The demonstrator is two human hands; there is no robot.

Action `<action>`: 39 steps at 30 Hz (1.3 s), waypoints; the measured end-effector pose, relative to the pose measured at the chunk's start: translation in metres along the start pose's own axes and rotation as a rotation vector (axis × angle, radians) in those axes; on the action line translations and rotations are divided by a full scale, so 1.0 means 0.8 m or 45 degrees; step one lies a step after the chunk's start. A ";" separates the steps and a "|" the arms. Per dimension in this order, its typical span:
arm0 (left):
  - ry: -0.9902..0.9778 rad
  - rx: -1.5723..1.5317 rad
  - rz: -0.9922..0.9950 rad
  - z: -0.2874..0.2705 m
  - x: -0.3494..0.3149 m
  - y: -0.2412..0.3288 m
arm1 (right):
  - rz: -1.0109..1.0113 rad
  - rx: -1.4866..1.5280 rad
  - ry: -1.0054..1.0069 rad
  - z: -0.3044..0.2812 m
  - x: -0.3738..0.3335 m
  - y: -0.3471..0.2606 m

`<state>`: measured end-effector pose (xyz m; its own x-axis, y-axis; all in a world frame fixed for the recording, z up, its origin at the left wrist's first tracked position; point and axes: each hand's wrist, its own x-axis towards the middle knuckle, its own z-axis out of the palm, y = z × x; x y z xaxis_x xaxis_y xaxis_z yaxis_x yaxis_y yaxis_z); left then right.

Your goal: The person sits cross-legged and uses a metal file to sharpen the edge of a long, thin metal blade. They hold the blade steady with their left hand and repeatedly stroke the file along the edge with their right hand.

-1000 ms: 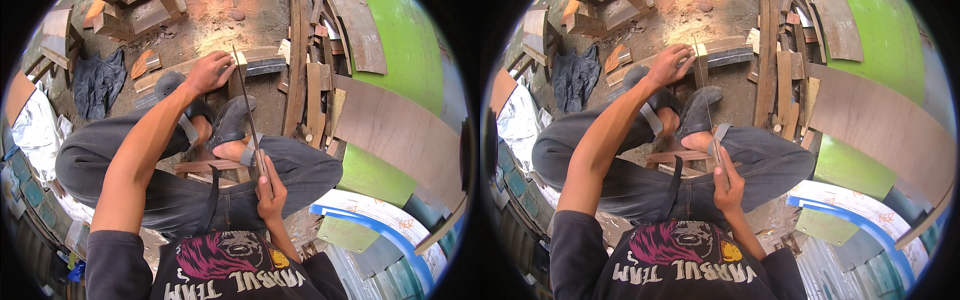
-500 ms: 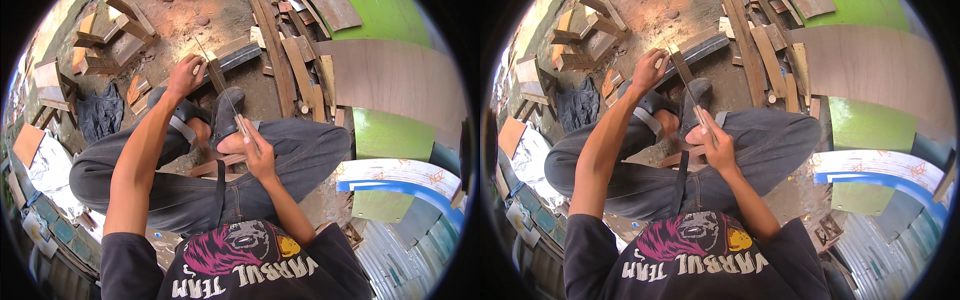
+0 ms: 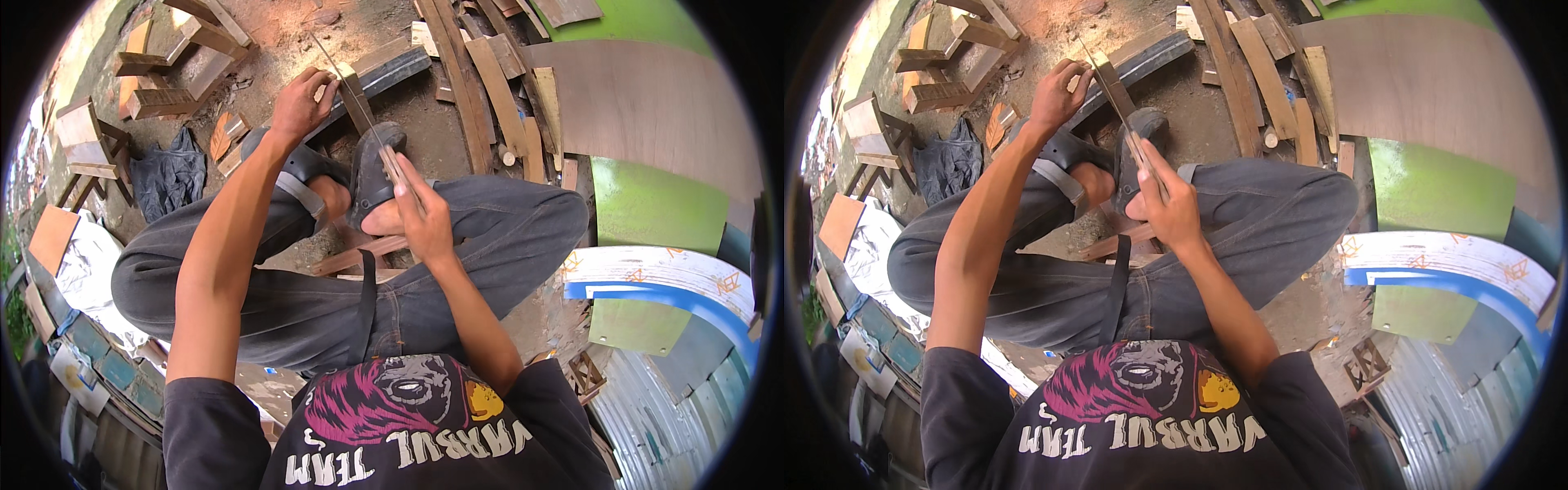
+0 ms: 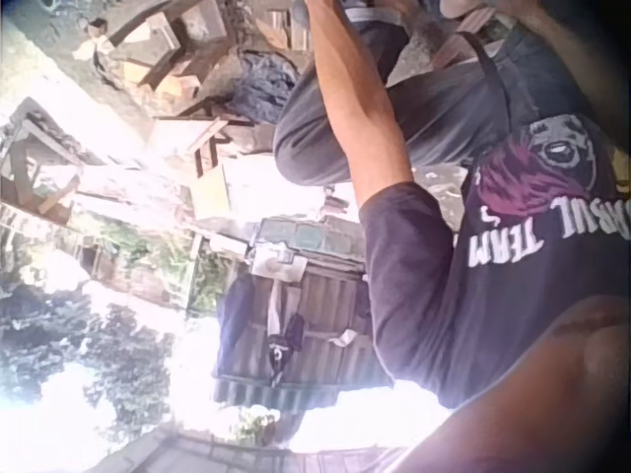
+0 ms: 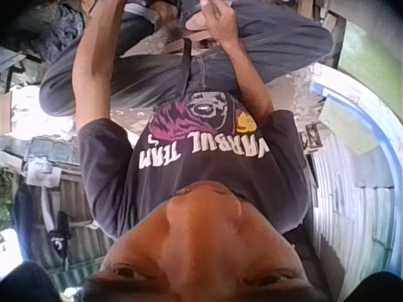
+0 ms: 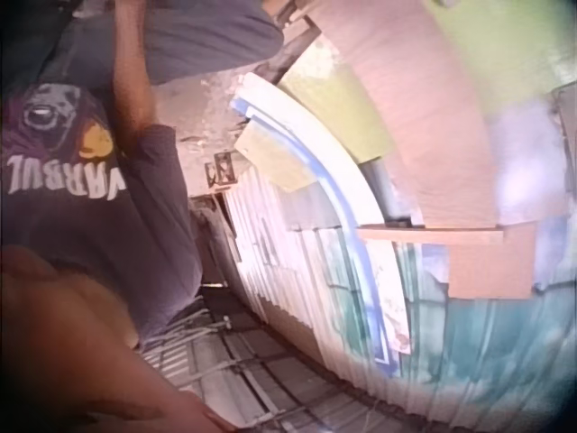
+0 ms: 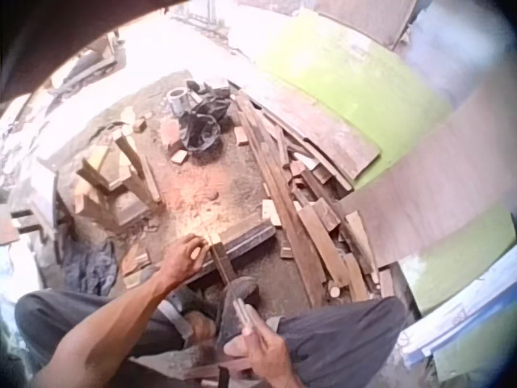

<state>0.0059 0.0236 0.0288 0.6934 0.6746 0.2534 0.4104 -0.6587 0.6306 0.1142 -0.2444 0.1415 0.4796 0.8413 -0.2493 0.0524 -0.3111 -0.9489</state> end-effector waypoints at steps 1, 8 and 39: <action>0.013 0.017 0.008 -0.001 -0.003 -0.004 | 0.016 -0.061 -0.009 -0.010 -0.028 -0.007; 0.023 -0.073 -0.068 0.008 0.001 0.004 | -0.129 0.105 0.068 0.034 0.079 0.042; 0.138 -0.166 -0.140 0.033 -0.032 -0.003 | 0.192 0.283 -0.159 0.030 0.113 0.058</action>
<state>0.0027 -0.0013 0.0016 0.5778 0.7767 0.2510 0.3951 -0.5352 0.7467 0.1393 -0.1719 0.0705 0.3555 0.8451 -0.3993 -0.2110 -0.3436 -0.9151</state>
